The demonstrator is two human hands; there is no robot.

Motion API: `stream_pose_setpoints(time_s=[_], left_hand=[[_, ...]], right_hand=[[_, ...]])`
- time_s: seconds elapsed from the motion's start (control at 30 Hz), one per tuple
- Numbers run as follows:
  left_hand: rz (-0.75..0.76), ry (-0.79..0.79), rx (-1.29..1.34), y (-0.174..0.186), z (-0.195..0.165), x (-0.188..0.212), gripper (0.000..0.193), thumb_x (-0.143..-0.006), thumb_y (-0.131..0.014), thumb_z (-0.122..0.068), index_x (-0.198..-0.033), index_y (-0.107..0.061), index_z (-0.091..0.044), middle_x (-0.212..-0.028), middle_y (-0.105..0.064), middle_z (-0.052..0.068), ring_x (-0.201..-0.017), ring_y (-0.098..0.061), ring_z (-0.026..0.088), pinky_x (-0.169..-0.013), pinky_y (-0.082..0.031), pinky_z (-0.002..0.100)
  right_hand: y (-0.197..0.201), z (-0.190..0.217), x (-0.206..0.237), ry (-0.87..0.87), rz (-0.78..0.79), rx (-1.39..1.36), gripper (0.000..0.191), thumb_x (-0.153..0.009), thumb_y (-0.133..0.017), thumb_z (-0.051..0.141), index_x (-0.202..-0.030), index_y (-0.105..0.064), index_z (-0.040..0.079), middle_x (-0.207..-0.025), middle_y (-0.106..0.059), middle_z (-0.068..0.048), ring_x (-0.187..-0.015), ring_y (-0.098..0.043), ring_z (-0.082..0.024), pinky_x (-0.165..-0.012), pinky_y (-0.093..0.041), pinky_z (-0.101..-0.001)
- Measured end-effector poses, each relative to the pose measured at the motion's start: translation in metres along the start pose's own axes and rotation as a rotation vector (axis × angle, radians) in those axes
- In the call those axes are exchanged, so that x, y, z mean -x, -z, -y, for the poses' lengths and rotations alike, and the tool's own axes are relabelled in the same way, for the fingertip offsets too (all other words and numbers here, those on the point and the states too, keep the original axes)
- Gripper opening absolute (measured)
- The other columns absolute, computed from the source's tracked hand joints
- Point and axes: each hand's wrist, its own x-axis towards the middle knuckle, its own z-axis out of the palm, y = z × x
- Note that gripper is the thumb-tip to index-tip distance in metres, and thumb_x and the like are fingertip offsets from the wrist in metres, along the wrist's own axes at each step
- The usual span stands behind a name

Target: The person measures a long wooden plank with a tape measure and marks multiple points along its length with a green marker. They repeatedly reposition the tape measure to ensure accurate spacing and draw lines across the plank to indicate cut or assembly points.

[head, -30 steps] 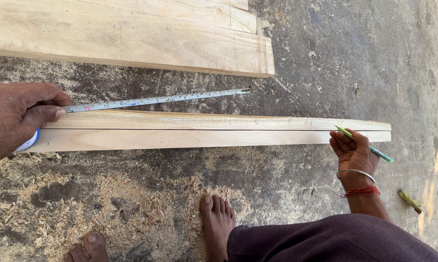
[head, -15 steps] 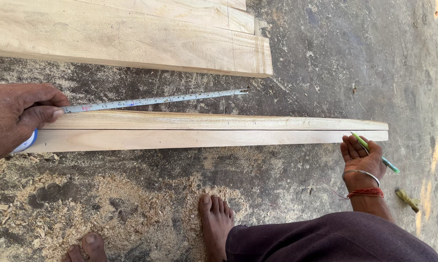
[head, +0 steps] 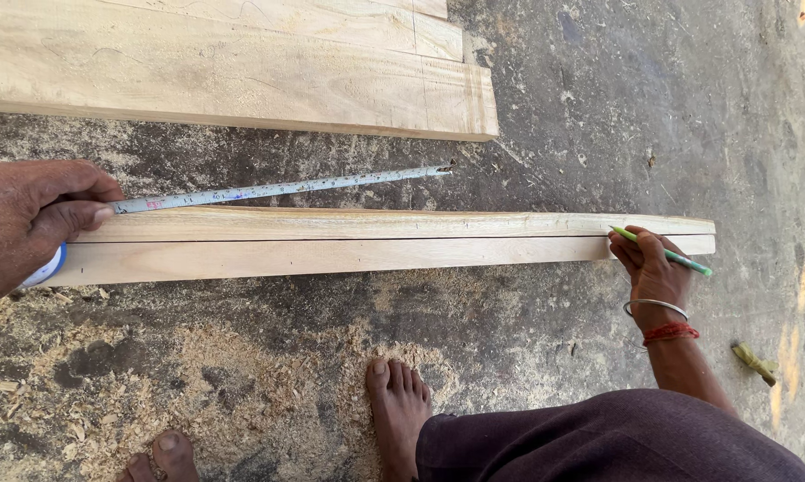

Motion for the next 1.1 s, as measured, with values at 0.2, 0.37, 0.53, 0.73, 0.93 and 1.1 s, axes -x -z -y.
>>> stream_pose_setpoints(time_s=[0.2, 0.37, 0.53, 0.73, 0.93, 1.1], left_hand=[[0.037, 0.066, -0.015, -0.003, 0.005, 0.0, 0.027, -0.103, -0.055, -0.02, -0.121, -0.074, -0.012, -0.09, -0.082, 0.01, -0.077, -0.08, 0.017, -0.078, -0.066, 0.035], [-0.005, -0.043, 0.132, -0.008, 0.014, -0.006, 0.026, -0.104, -0.055, -0.016, -0.118, -0.075, -0.009, -0.087, -0.079, 0.01, -0.075, -0.078, 0.018, -0.075, -0.066, 0.036], [0.009, 0.017, 0.064, -0.012, 0.02, -0.006, 0.025, -0.104, -0.055, -0.017, -0.119, -0.074, -0.009, -0.085, -0.082, 0.012, -0.073, -0.081, 0.018, -0.075, -0.066, 0.036], [0.01, -0.016, 0.14, -0.013, 0.022, -0.009, 0.025, -0.105, -0.055, -0.015, -0.118, -0.075, -0.007, -0.086, -0.077, 0.012, -0.073, -0.077, 0.02, -0.073, -0.067, 0.036], [0.014, 0.012, 0.081, -0.013, 0.02, -0.006, 0.026, -0.104, -0.054, -0.016, -0.12, -0.074, -0.009, -0.086, -0.082, 0.012, -0.073, -0.081, 0.019, -0.075, -0.066, 0.037], [0.01, 0.004, 0.089, -0.007, 0.012, -0.005, 0.027, -0.105, -0.054, -0.016, -0.121, -0.074, -0.009, -0.087, -0.083, 0.012, -0.074, -0.081, 0.019, -0.076, -0.066, 0.037]], right_hand=[[0.005, -0.012, -0.007, 0.029, 0.017, 0.048, 0.026, -0.108, -0.062, 0.015, -0.119, -0.067, -0.009, -0.114, -0.072, -0.021, -0.102, -0.074, -0.024, -0.097, -0.063, -0.0334], [0.006, -0.012, -0.008, 0.002, 0.004, 0.055, 0.025, -0.108, -0.064, 0.013, -0.119, -0.067, -0.009, -0.113, -0.073, -0.02, -0.101, -0.074, -0.024, -0.097, -0.063, -0.0322], [0.006, -0.009, -0.005, 0.016, 0.044, 0.061, 0.027, -0.109, -0.064, 0.015, -0.121, -0.067, -0.008, -0.114, -0.072, -0.02, -0.103, -0.074, -0.023, -0.098, -0.063, -0.0316], [0.005, -0.007, -0.005, 0.005, 0.039, 0.07, 0.028, -0.108, -0.065, 0.015, -0.123, -0.067, -0.008, -0.114, -0.073, -0.019, -0.103, -0.074, -0.023, -0.098, -0.062, -0.0311], [0.004, -0.007, -0.003, 0.014, 0.048, 0.089, 0.028, -0.108, -0.064, 0.016, -0.123, -0.067, -0.007, -0.113, -0.073, -0.019, -0.104, -0.074, -0.023, -0.098, -0.062, -0.0311], [0.004, -0.008, -0.005, 0.013, 0.045, 0.092, 0.027, -0.108, -0.064, 0.015, -0.122, -0.067, -0.008, -0.115, -0.072, -0.02, -0.104, -0.074, -0.024, -0.098, -0.062, -0.0329]])
